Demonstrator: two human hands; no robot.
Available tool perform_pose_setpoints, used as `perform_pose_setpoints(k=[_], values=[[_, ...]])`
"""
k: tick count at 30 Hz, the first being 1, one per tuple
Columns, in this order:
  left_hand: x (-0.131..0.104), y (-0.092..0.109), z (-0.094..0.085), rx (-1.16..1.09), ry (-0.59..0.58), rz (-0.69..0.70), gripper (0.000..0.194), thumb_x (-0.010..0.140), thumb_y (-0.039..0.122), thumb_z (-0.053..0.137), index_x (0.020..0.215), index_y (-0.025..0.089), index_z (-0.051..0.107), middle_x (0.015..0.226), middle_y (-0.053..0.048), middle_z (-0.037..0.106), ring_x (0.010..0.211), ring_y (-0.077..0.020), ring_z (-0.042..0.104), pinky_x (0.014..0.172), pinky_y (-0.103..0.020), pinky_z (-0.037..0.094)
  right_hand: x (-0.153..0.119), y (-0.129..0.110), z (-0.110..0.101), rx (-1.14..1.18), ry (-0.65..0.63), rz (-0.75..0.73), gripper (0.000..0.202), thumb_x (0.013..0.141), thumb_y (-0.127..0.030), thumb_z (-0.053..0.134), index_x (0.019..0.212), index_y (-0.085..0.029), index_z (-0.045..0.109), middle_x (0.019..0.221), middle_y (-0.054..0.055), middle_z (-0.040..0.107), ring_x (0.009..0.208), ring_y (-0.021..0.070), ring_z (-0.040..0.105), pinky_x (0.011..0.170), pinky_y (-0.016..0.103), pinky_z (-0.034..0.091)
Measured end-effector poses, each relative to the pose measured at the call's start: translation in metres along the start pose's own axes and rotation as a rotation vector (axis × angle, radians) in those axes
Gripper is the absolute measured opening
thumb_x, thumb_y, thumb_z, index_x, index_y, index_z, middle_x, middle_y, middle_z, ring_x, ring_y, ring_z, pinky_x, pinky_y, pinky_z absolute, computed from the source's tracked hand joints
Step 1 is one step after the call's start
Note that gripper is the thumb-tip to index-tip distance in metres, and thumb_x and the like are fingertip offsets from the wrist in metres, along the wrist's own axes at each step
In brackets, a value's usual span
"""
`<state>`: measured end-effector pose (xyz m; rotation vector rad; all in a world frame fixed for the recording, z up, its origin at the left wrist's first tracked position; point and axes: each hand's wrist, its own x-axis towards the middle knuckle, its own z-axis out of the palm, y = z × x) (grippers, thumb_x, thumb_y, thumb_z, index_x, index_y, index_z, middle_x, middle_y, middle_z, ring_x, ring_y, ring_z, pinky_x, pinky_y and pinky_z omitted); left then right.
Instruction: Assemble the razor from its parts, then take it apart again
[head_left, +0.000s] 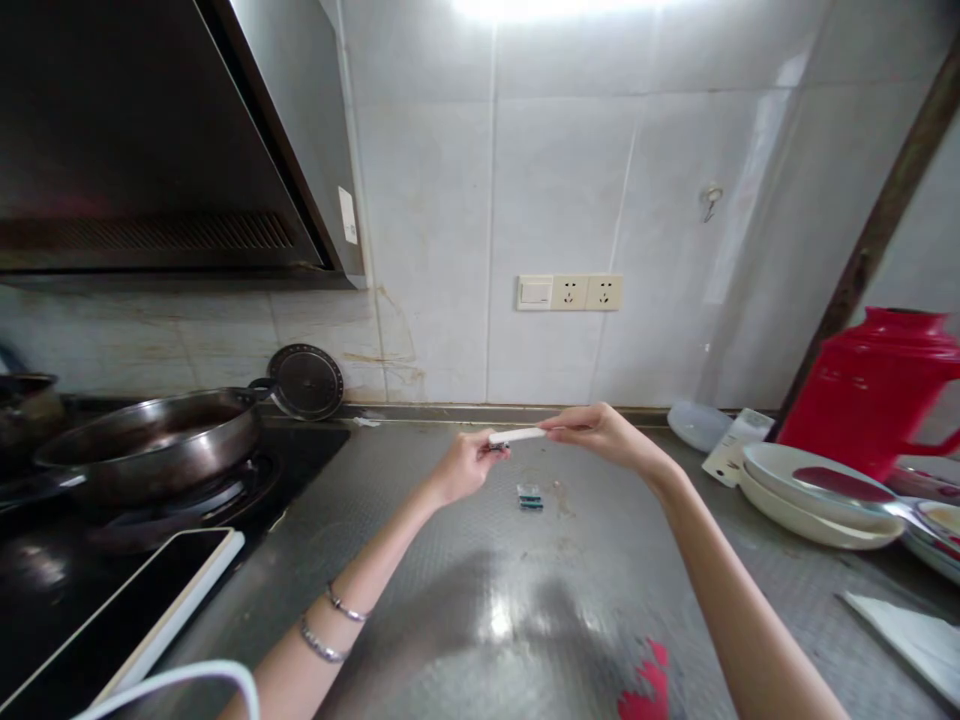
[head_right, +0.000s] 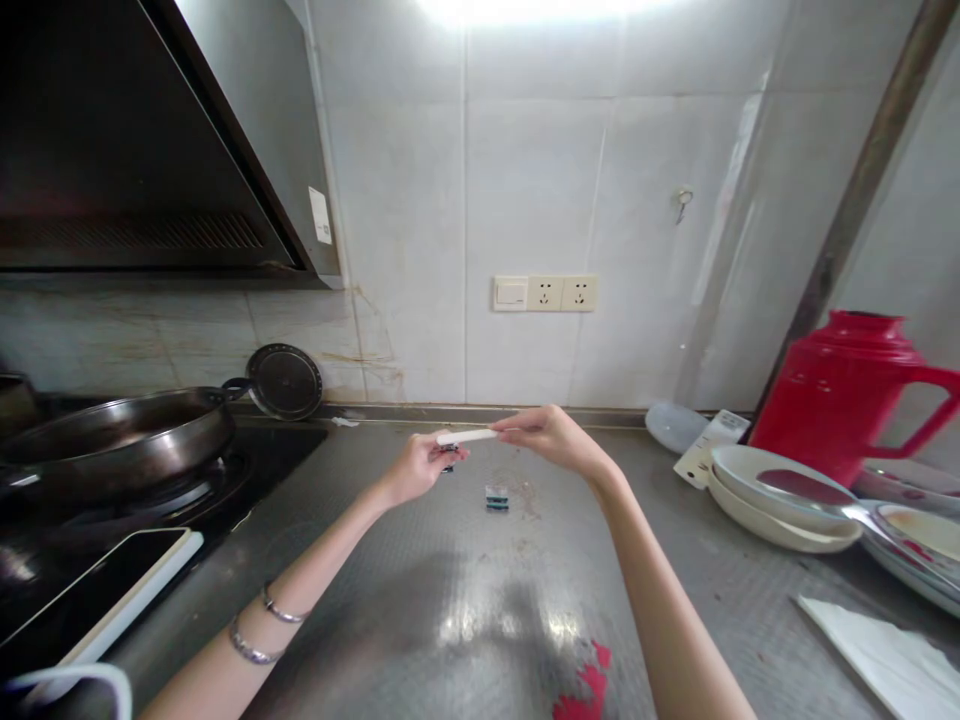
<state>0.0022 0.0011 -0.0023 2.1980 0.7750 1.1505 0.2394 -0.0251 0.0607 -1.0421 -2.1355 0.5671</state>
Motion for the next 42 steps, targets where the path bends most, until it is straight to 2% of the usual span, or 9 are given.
perform_pose_setpoints(k=[4,8,10,15,20,26,31,37,42], values=[[0.0,-0.002,0.0,-0.03,0.01,-0.025,0.01,0.081,0.016,0.052,0.084,0.012,0.06,0.083,-0.006,0.067,0.079,-0.0142,0.062,0.075,-0.026,0.049,-0.005,-0.007,-0.007,-0.017,0.074,0.018,0.035,0.076,-0.042,0.058,0.098,-0.019,0.072,0.101,0.007,0.069,0.094,0.0262,0.062,0.082,0.033,0.048],[0.0,-0.001,0.0,0.003,0.014,-0.013,0.012,0.081,0.019,0.052,0.082,0.013,0.062,0.08,-0.004,0.066,0.075,-0.0134,0.06,0.072,-0.025,0.049,-0.008,-0.02,-0.008,-0.054,0.033,-0.033,0.033,0.076,-0.041,0.059,0.099,-0.021,0.071,0.098,0.006,0.07,0.089,0.0249,0.064,0.079,0.032,0.049],[0.0,0.0,0.0,0.004,0.011,-0.008,0.013,0.081,0.02,0.052,0.082,0.013,0.062,0.08,-0.004,0.066,0.075,-0.0133,0.06,0.072,-0.025,0.049,-0.007,-0.02,-0.006,-0.069,0.023,-0.039,0.031,0.077,-0.039,0.059,0.099,-0.021,0.071,0.096,0.005,0.071,0.087,0.0241,0.064,0.078,0.031,0.049],[0.0,0.004,0.001,-0.027,0.007,-0.018,0.012,0.081,0.02,0.052,0.084,0.013,0.061,0.083,-0.005,0.067,0.078,-0.0142,0.061,0.073,-0.025,0.049,-0.006,-0.015,-0.006,-0.069,0.098,-0.015,0.032,0.077,-0.04,0.057,0.098,-0.02,0.072,0.099,0.006,0.07,0.091,0.0249,0.063,0.079,0.031,0.049],[0.0,0.007,-0.001,0.03,-0.003,0.03,0.014,0.081,0.021,0.051,0.08,0.013,0.063,0.079,-0.004,0.065,0.073,-0.0126,0.06,0.072,-0.024,0.049,-0.008,-0.024,-0.006,-0.143,0.023,-0.053,0.03,0.079,-0.038,0.056,0.1,-0.023,0.071,0.092,0.004,0.072,0.081,0.0219,0.065,0.074,0.03,0.049],[-0.001,0.01,0.0,-0.014,0.001,-0.01,0.013,0.081,0.021,0.052,0.085,0.013,0.062,0.082,-0.005,0.068,0.078,-0.0137,0.061,0.074,-0.025,0.049,-0.014,-0.03,-0.013,-0.169,0.107,-0.032,0.029,0.079,-0.038,0.056,0.1,-0.024,0.071,0.098,0.004,0.07,0.089,0.0245,0.064,0.078,0.032,0.049],[-0.001,0.015,-0.002,0.065,0.004,0.032,0.015,0.082,0.023,0.051,0.081,0.014,0.063,0.079,-0.004,0.067,0.074,-0.0128,0.061,0.071,-0.024,0.049,-0.017,-0.039,-0.012,-0.193,0.039,-0.067,0.028,0.08,-0.037,0.055,0.1,-0.025,0.071,0.096,0.002,0.071,0.084,0.0225,0.065,0.073,0.03,0.049],[-0.002,0.021,-0.002,0.019,0.005,0.021,0.013,0.083,0.022,0.051,0.083,0.013,0.061,0.082,-0.005,0.068,0.078,-0.014,0.062,0.073,-0.024,0.048,-0.017,-0.033,-0.015,-0.23,0.154,-0.023,0.029,0.08,-0.038,0.055,0.098,-0.024,0.072,0.093,0.005,0.071,0.084,0.0236,0.064,0.075,0.031,0.048],[-0.002,0.025,-0.004,0.061,0.016,0.044,0.015,0.082,0.023,0.052,0.082,0.013,0.063,0.079,-0.004,0.066,0.075,-0.0136,0.061,0.072,-0.024,0.048,-0.019,-0.039,-0.017,-0.141,0.044,-0.072,0.034,0.08,-0.042,0.054,0.102,-0.022,0.07,0.091,0.005,0.071,0.079,0.0208,0.063,0.071,0.029,0.047]])
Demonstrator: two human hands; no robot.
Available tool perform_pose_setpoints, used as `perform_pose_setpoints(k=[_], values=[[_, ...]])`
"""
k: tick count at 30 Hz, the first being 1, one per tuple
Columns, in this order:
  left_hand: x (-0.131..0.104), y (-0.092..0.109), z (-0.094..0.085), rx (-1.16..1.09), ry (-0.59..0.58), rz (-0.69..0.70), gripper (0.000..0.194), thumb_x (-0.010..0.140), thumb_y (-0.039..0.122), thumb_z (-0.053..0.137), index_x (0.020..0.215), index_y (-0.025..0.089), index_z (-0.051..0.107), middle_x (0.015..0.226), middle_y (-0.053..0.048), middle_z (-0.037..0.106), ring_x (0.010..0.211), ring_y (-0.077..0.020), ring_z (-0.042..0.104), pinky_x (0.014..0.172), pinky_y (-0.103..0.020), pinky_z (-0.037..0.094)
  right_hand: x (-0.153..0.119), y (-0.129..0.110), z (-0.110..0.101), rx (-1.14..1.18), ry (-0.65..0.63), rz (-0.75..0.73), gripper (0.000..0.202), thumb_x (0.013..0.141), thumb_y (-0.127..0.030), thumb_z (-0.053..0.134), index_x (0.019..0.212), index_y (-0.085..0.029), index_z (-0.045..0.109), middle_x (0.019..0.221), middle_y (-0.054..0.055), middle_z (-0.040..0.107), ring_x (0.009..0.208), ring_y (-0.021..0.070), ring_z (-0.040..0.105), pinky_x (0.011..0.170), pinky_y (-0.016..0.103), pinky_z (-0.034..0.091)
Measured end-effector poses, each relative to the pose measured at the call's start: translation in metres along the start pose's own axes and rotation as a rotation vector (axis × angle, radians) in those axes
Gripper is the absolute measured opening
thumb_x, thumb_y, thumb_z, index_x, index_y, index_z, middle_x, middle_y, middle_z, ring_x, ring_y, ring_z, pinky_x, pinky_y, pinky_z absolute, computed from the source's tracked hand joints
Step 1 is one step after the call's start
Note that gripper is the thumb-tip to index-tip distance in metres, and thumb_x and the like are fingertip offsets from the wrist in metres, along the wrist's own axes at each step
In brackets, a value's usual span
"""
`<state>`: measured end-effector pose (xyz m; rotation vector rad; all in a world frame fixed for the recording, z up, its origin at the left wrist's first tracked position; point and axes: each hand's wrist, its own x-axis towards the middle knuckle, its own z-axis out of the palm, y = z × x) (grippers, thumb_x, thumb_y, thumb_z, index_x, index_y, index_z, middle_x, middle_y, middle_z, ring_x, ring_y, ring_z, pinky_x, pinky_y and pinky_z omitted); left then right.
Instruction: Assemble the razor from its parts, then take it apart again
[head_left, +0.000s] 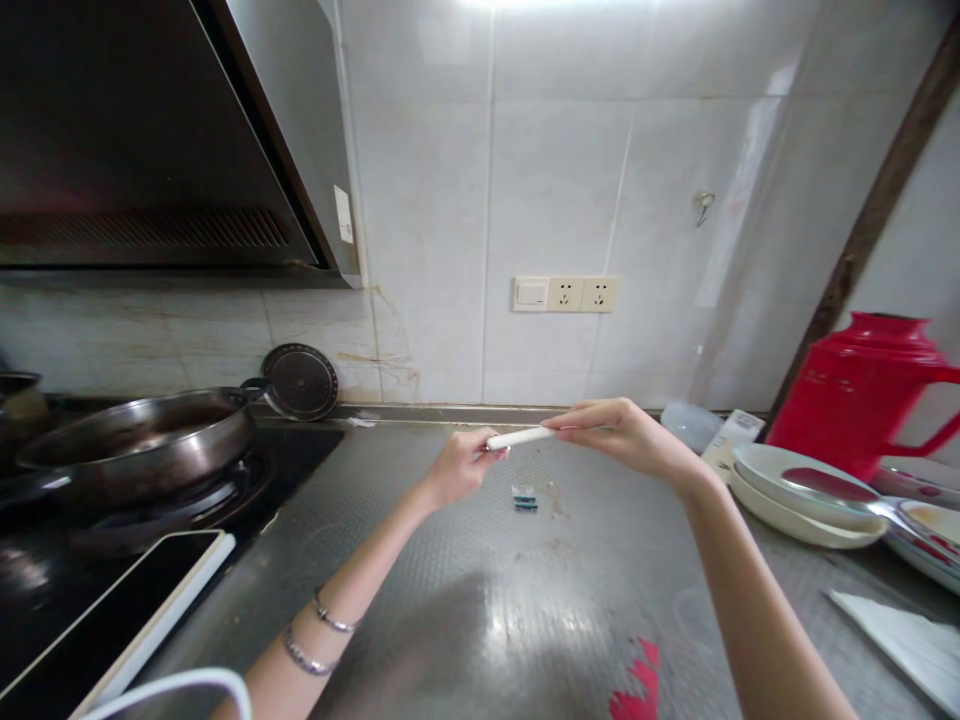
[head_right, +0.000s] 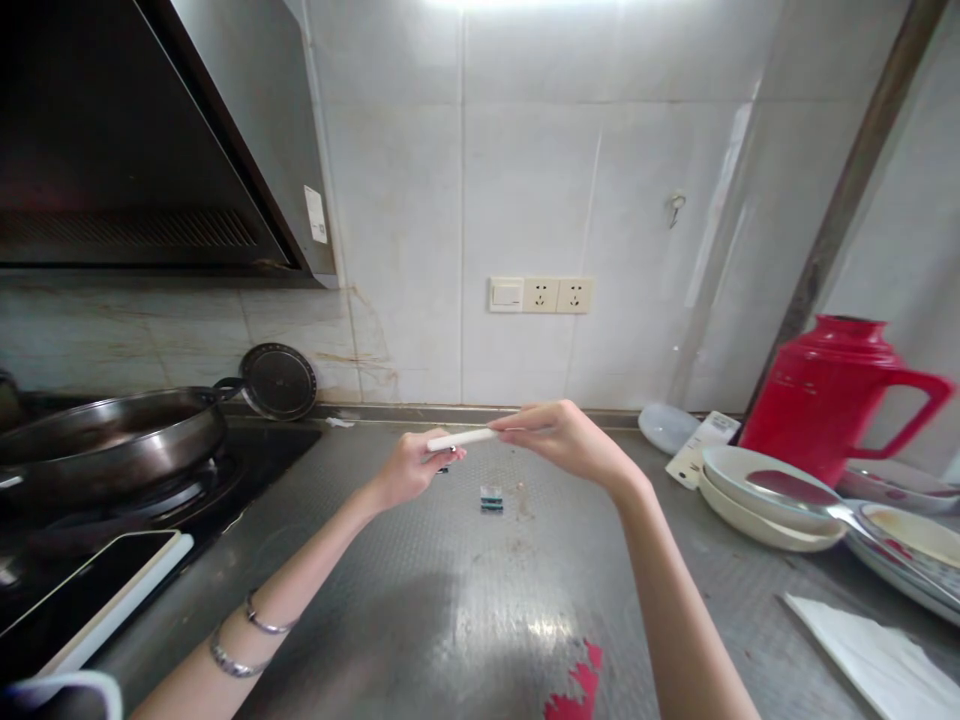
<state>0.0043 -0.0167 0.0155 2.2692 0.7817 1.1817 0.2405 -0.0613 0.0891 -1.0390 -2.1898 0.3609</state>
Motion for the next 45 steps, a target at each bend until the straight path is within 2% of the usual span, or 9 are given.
perform_pose_setpoints(k=[5,11,16,21,27,33,40,45], values=[[0.0,-0.002,-0.001,-0.087,-0.006,-0.029,0.014,0.082,0.022,0.052,0.084,0.013,0.062,0.084,-0.006,0.068,0.08,-0.0147,0.062,0.075,-0.025,0.049,0.001,0.006,-0.001,-0.029,0.064,0.051,0.034,0.08,-0.042,0.054,0.101,-0.021,0.071,0.088,0.006,0.07,0.077,0.0206,0.062,0.069,0.028,0.046],[0.0,-0.002,-0.001,-0.041,0.001,-0.043,0.016,0.082,0.026,0.054,0.083,0.013,0.063,0.08,-0.005,0.067,0.076,-0.0138,0.061,0.073,-0.024,0.048,0.001,0.006,-0.001,-0.002,-0.028,0.007,0.037,0.08,-0.043,0.053,0.104,-0.02,0.07,0.09,0.006,0.07,0.079,0.02,0.062,0.071,0.028,0.045],[-0.001,0.001,0.001,-0.075,-0.007,-0.044,0.014,0.082,0.023,0.052,0.083,0.013,0.061,0.082,-0.005,0.068,0.078,-0.0145,0.062,0.074,-0.025,0.048,0.0,0.008,-0.002,-0.045,0.04,0.055,0.036,0.081,-0.041,0.052,0.104,-0.02,0.069,0.087,0.006,0.07,0.077,0.0188,0.061,0.07,0.027,0.044],[-0.001,0.004,0.001,-0.077,-0.005,-0.042,0.012,0.08,0.024,0.055,0.082,0.013,0.062,0.08,-0.004,0.067,0.076,-0.0144,0.061,0.073,-0.025,0.048,0.0,0.01,-0.003,0.015,-0.048,-0.005,0.037,0.08,-0.045,0.054,0.103,-0.02,0.07,0.085,0.006,0.069,0.075,0.0178,0.06,0.067,0.027,0.044],[-0.002,0.007,0.0,-0.211,-0.005,-0.091,0.01,0.079,0.019,0.055,0.083,0.013,0.061,0.085,-0.007,0.068,0.082,-0.0158,0.063,0.076,-0.027,0.049,-0.001,0.017,-0.005,0.005,0.014,0.054,0.042,0.079,-0.048,0.054,0.103,-0.018,0.07,0.081,0.006,0.068,0.072,0.0182,0.058,0.066,0.028,0.043],[-0.001,0.007,0.001,-0.248,-0.012,-0.091,0.011,0.078,0.021,0.057,0.083,0.013,0.061,0.082,-0.006,0.067,0.078,-0.0147,0.062,0.076,-0.027,0.049,0.003,0.016,0.001,0.106,-0.056,0.002,0.038,0.078,-0.044,0.057,0.103,-0.018,0.07,0.088,0.007,0.069,0.078,0.0187,0.06,0.069,0.027,0.044],[0.0,0.003,0.0,-0.305,-0.031,-0.139,0.008,0.078,0.021,0.057,0.078,0.012,0.057,0.081,-0.007,0.067,0.079,-0.0155,0.063,0.075,-0.028,0.05,0.004,0.038,-0.001,0.094,0.053,0.107,0.04,0.075,-0.047,0.059,0.099,-0.017,0.071,0.096,0.01,0.07,0.088,0.0251,0.062,0.078,0.032,0.046],[0.002,-0.007,-0.001,-0.342,0.0,-0.156,0.016,0.076,0.026,0.061,0.084,0.013,0.059,0.089,-0.008,0.068,0.084,-0.0175,0.065,0.076,-0.029,0.05,0.004,0.034,0.0,0.111,0.091,0.108,0.04,0.076,-0.045,0.058,0.101,-0.017,0.07,0.094,0.009,0.07,0.086,0.0238,0.061,0.078,0.033,0.046]])
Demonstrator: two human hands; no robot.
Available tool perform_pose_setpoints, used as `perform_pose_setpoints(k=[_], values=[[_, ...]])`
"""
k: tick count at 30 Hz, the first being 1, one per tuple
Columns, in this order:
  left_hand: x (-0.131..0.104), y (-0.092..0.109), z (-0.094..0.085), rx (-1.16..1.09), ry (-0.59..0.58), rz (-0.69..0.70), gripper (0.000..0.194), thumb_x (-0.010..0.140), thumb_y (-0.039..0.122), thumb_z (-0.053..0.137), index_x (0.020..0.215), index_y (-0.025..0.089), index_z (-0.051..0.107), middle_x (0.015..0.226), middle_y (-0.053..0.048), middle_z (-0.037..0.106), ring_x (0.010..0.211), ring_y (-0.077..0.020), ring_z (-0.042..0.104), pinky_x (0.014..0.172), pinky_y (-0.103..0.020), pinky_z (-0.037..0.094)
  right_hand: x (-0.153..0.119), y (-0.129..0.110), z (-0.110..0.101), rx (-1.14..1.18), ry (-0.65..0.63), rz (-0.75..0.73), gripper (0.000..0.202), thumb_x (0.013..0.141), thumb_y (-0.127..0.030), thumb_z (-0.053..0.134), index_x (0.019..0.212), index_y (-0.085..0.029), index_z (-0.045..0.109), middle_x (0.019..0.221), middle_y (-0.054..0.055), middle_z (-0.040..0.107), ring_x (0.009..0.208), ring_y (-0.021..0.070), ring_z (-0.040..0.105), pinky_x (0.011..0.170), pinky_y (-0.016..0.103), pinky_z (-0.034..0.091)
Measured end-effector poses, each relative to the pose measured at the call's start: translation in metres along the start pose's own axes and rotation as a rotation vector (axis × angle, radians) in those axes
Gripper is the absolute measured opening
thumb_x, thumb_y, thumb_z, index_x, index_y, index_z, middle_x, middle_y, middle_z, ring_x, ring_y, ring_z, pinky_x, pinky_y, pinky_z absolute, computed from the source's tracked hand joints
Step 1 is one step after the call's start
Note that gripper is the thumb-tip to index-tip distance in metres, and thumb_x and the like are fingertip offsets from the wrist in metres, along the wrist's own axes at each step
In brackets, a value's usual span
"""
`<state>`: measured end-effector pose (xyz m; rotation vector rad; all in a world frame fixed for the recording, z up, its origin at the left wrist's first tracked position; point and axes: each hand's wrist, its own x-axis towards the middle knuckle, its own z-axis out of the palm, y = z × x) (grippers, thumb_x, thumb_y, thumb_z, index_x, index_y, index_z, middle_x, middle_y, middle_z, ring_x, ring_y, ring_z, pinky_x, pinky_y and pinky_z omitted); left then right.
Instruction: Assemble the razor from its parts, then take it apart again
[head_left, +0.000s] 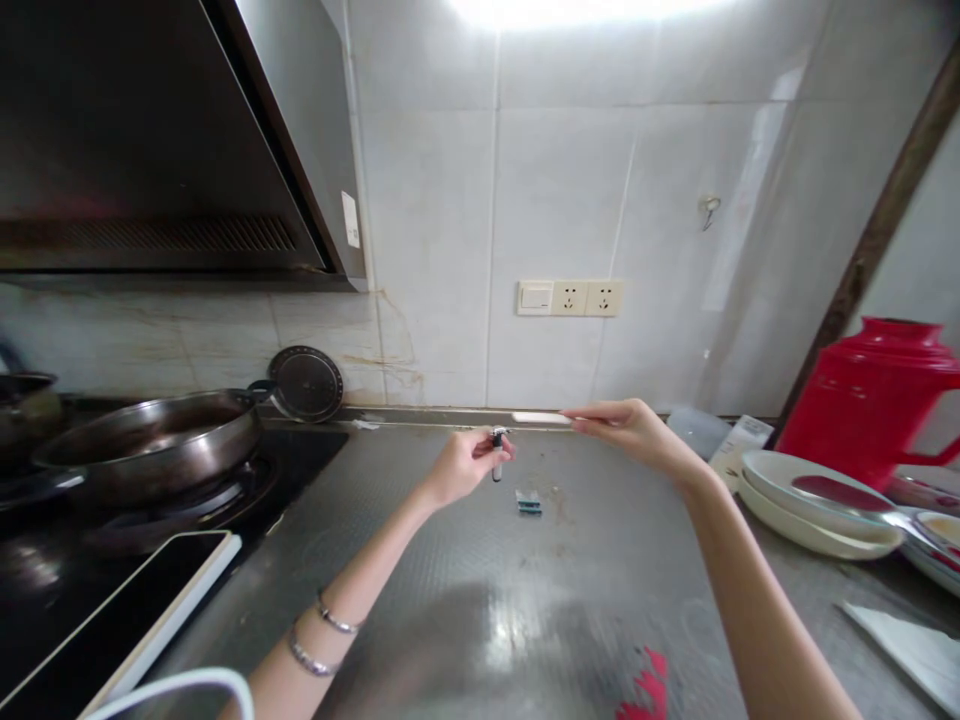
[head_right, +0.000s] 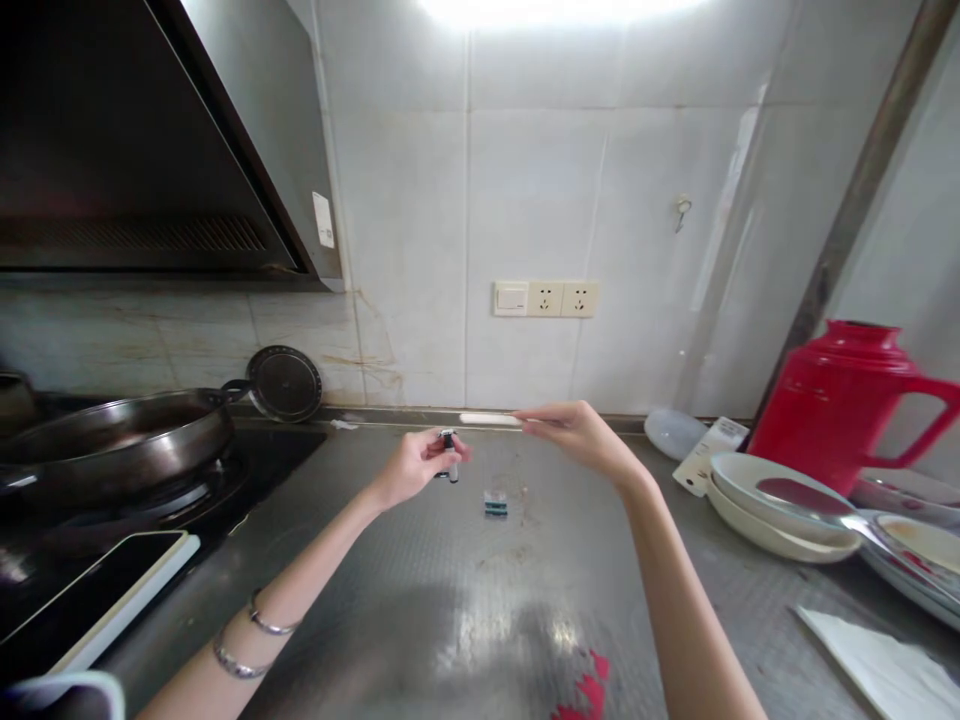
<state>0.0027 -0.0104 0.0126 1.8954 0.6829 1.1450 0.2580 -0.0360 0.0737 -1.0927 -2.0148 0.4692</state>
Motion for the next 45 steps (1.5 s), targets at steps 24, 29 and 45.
perform_pose_setpoints(k=[24,29,45], values=[[0.0,-0.008,0.001,0.235,0.052,-0.052,0.022,0.07,0.028,0.066,0.072,0.017,0.048,0.064,0.001,0.062,0.061,-0.0118,0.061,0.056,-0.02,0.044,-0.068,-0.044,0.101,0.979,0.208,0.459,0.063,0.073,-0.041,0.064,0.13,-0.03,0.041,0.066,-0.007,0.038,0.043,0.0022,0.019,0.035,0.013,0.01],[-0.002,-0.006,0.004,0.233,0.026,-0.028,0.022,0.07,0.028,0.066,0.073,0.016,0.048,0.064,0.002,0.06,0.059,-0.0104,0.058,0.054,-0.019,0.042,-0.077,-0.058,0.118,1.03,0.267,0.473,0.064,0.073,-0.043,0.064,0.131,-0.03,0.041,0.062,-0.008,0.035,0.043,0.0025,0.016,0.034,0.014,0.01],[-0.002,0.001,0.003,0.285,0.05,-0.082,0.024,0.067,0.029,0.067,0.07,0.017,0.046,0.058,0.002,0.061,0.053,-0.0107,0.056,0.049,-0.019,0.039,-0.074,-0.058,0.13,0.923,0.333,0.446,0.07,0.072,-0.047,0.062,0.135,-0.025,0.039,0.057,-0.009,0.029,0.041,0.0029,0.016,0.033,0.015,0.011]])
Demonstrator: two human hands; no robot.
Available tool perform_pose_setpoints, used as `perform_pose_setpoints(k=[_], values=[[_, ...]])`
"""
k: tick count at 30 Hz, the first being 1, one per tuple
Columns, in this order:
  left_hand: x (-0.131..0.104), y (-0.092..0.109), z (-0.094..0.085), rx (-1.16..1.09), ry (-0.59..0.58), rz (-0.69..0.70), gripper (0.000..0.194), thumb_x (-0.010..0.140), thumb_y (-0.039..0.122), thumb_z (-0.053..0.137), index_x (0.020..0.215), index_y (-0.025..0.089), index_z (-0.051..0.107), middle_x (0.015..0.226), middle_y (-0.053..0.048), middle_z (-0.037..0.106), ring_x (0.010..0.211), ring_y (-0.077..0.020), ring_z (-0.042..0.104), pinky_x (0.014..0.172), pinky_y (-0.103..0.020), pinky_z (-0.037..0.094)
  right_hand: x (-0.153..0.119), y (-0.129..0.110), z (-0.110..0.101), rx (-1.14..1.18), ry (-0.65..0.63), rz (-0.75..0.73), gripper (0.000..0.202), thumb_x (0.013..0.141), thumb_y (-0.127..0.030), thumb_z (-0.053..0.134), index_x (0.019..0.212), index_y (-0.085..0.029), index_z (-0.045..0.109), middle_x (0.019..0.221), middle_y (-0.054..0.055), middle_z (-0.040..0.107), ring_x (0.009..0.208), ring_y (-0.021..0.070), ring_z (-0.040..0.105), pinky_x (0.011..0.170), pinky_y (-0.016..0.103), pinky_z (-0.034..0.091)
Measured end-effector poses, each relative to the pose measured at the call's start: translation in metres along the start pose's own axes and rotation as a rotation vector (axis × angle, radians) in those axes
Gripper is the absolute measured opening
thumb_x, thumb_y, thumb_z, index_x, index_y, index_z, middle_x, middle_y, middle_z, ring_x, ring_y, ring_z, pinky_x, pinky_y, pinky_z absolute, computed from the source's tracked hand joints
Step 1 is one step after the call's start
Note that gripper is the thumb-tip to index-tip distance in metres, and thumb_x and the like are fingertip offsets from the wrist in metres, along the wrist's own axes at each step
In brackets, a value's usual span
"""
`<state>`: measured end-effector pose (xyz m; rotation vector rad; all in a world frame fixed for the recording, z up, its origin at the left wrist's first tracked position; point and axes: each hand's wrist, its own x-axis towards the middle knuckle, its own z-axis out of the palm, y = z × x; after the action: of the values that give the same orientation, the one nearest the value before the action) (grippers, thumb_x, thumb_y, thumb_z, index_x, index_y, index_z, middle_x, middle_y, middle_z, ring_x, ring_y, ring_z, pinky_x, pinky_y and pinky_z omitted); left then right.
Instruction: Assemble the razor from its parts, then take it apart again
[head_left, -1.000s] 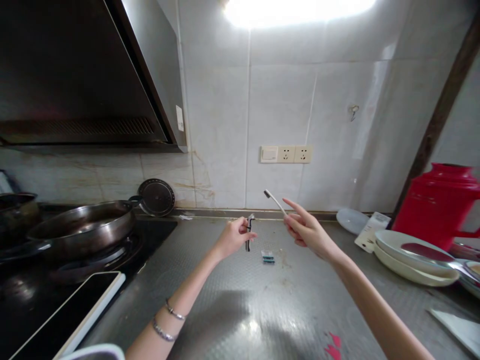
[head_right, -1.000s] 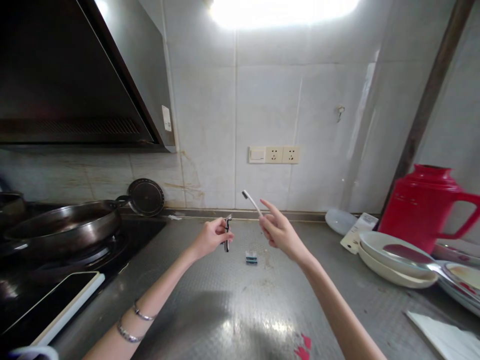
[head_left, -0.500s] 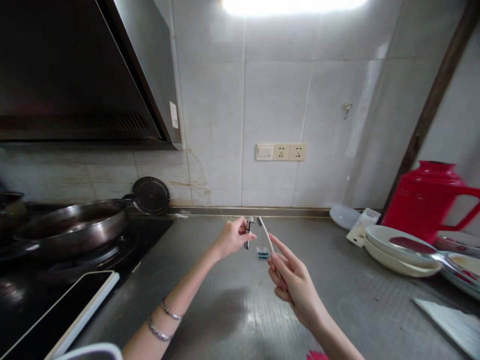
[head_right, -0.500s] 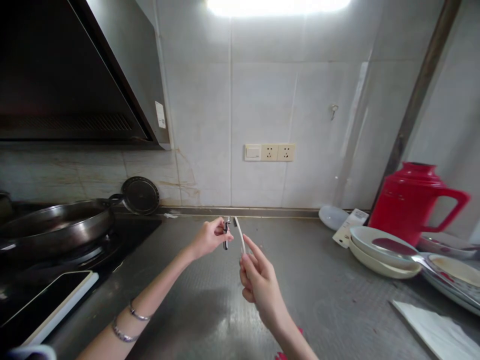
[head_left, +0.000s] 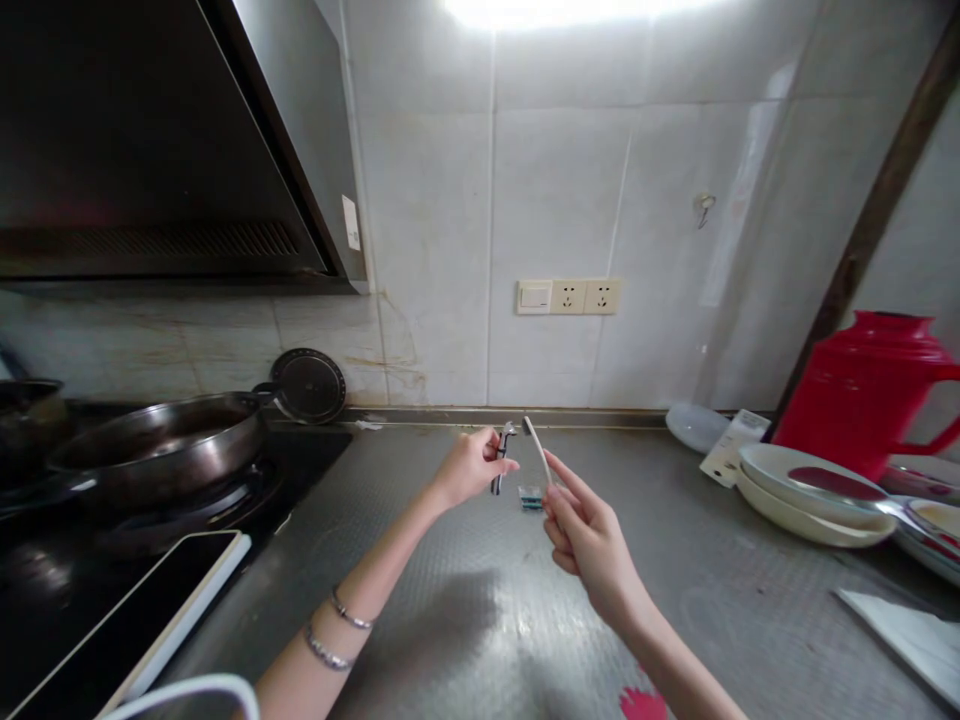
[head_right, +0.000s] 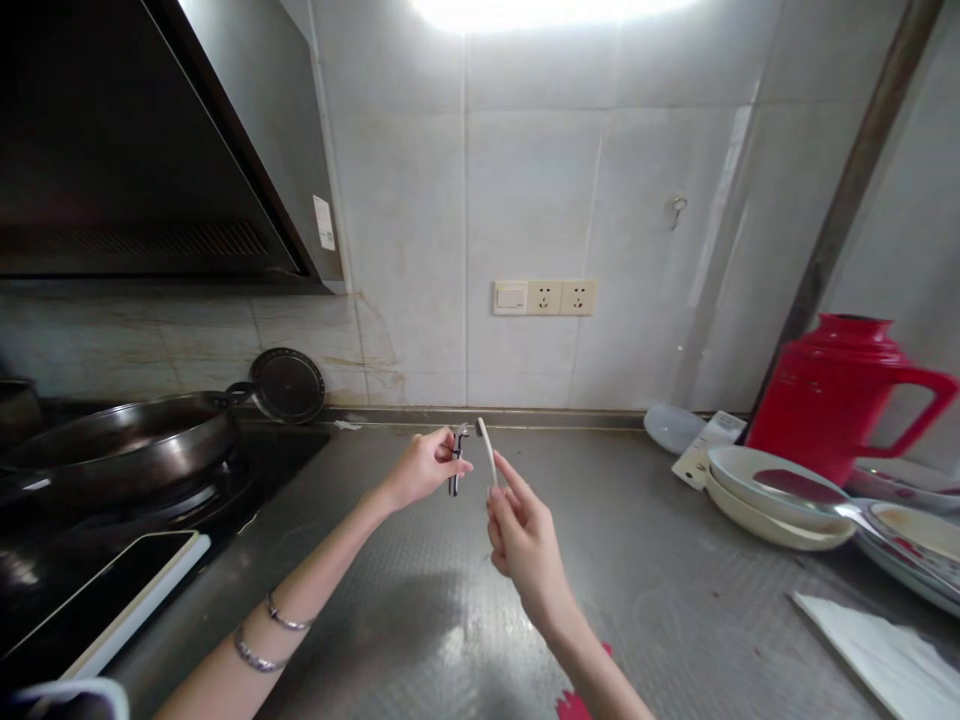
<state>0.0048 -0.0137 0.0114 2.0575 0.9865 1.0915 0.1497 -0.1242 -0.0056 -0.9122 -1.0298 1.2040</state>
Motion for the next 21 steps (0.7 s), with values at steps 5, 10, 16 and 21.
perform_pose_setpoints(k=[5,10,16,21], values=[[0.0,-0.002,-0.002,0.043,0.016,0.017,0.023,0.068,0.031,0.066,0.071,0.016,0.049,0.058,0.002,0.06,0.053,-0.0108,0.055,0.048,-0.019,0.037,-0.003,0.003,0.005,-0.004,-0.009,0.023,0.074,0.071,-0.048,0.063,0.136,-0.023,0.038,0.055,-0.01,0.028,0.039,0.003,0.015,0.032,0.016,0.011],[0.0,-0.002,-0.003,0.079,0.023,0.012,0.022,0.068,0.031,0.066,0.071,0.016,0.051,0.057,0.002,0.06,0.051,-0.0101,0.053,0.047,-0.019,0.036,0.004,-0.002,0.005,-0.014,0.005,-0.025,0.072,0.073,-0.046,0.062,0.136,-0.024,0.037,0.053,-0.01,0.027,0.04,0.0032,0.015,0.033,0.015,0.012],[-0.001,0.003,-0.007,0.081,0.055,0.002,0.021,0.067,0.031,0.067,0.073,0.016,0.053,0.059,0.002,0.062,0.052,-0.011,0.055,0.047,-0.019,0.038,0.001,0.004,0.01,-0.078,-0.043,-0.018,0.071,0.075,-0.048,0.059,0.137,-0.021,0.037,0.052,-0.01,0.028,0.038,0.0035,0.017,0.032,0.016,0.013],[0.0,0.006,-0.006,-0.027,0.051,-0.03,0.024,0.067,0.031,0.068,0.071,0.016,0.051,0.059,0.0,0.064,0.054,-0.0132,0.061,0.05,-0.021,0.043,0.008,0.005,0.007,-0.146,0.032,-0.132,0.07,0.077,-0.047,0.055,0.138,-0.021,0.035,0.053,-0.009,0.027,0.04,0.005,0.018,0.034,0.018,0.017]])
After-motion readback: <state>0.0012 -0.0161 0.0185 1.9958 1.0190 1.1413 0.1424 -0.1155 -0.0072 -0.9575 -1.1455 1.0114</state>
